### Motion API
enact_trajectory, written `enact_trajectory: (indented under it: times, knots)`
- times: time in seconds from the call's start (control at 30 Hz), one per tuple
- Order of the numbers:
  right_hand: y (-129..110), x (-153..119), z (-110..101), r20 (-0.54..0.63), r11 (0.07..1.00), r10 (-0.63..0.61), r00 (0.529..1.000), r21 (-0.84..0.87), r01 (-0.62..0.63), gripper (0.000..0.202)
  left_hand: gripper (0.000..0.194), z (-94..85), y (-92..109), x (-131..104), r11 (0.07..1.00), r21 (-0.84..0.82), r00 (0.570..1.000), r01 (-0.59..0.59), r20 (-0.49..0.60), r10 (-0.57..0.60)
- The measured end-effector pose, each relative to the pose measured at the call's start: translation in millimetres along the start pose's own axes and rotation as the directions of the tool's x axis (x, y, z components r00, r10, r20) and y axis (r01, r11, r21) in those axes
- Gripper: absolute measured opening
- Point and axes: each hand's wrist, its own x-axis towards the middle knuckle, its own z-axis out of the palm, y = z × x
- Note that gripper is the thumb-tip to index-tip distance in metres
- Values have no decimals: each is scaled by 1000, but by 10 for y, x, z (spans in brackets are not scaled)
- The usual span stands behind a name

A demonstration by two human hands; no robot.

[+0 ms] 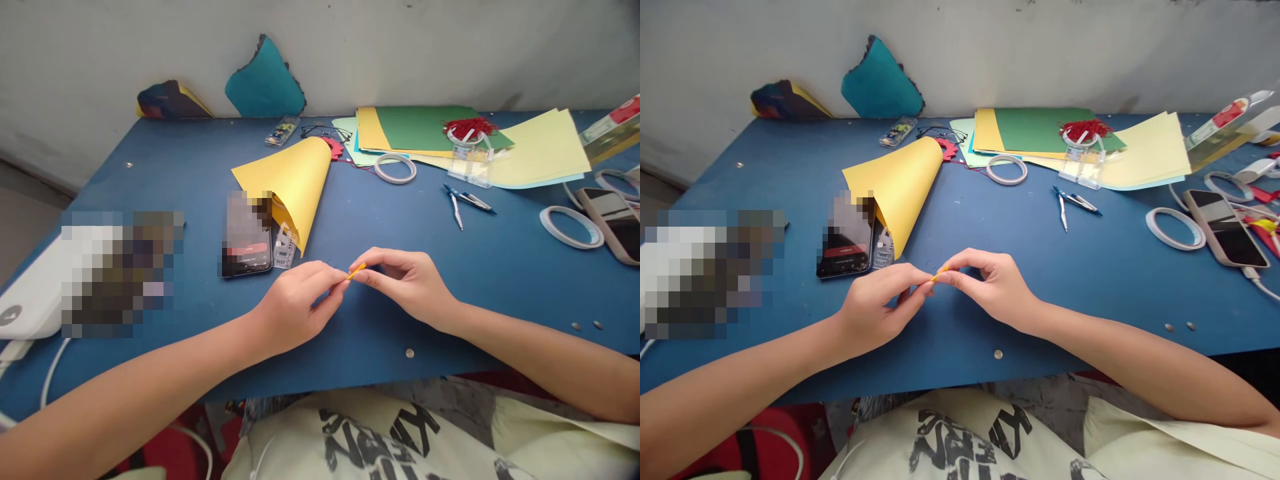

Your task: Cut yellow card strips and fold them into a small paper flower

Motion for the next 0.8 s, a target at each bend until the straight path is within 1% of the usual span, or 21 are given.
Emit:
enact_trajectory:
  times: [0.07,0.17,0.23,0.3,0.33,0.37,0.43,0.47,0.53,0.6,0.63,0.7,0.73,0.77,0.8]
  knots:
    - [17,-2,7,13,998,-59,998,4,59,8,11,-4,20,10,997,-42,997,63,47,-61]
    - [39,-20,15,16,983,-180,983,-25,181,7,17,-11,40,18,981,-131,983,143,131,-125]
    - [46,-33,11,27,972,-229,973,-48,230,11,19,-11,37,14,965,-201,975,166,179,-131]
    - [44,-37,3,25,970,-233,972,-66,234,13,18,-2,17,4,960,-226,974,167,191,-124]
    - [40,-34,1,6,973,-220,975,-76,220,12,17,7,1,-2,968,-199,979,154,166,-121]
    - [35,-28,4,-22,978,-193,981,-87,190,10,15,19,-19,-8,984,-131,987,123,122,-107]
    - [19,-13,26,-76,991,-98,992,-96,91,6,14,50,-62,-19,997,72,999,39,24,-41]
    - [11,-6,46,-85,995,-42,995,-90,34,9,15,65,-80,-23,985,170,1000,-4,-4,4]
    - [-1,10,94,-55,996,64,996,-55,-67,17,20,86,-98,-24,957,284,998,-59,-16,67]
    - [-2,35,138,-30,992,125,992,-7,-126,22,21,74,-81,-7,946,314,996,-81,-14,90]
    - [3,53,153,-42,990,141,989,16,-140,22,21,51,-61,10,940,330,995,-87,-23,100]
    - [25,104,169,-100,988,148,984,48,-144,23,25,-36,-16,59,924,380,993,-51,-76,86]
    - [39,133,171,-137,990,137,981,55,-131,23,30,-96,-2,89,910,416,992,5,-117,48]
    - [54,162,170,-169,992,122,978,58,-114,24,37,-163,1,119,884,457,985,94,-170,-16]
    - [66,188,169,-194,994,104,975,59,-94,25,43,-232,-12,149,842,499,970,207,-216,-110]
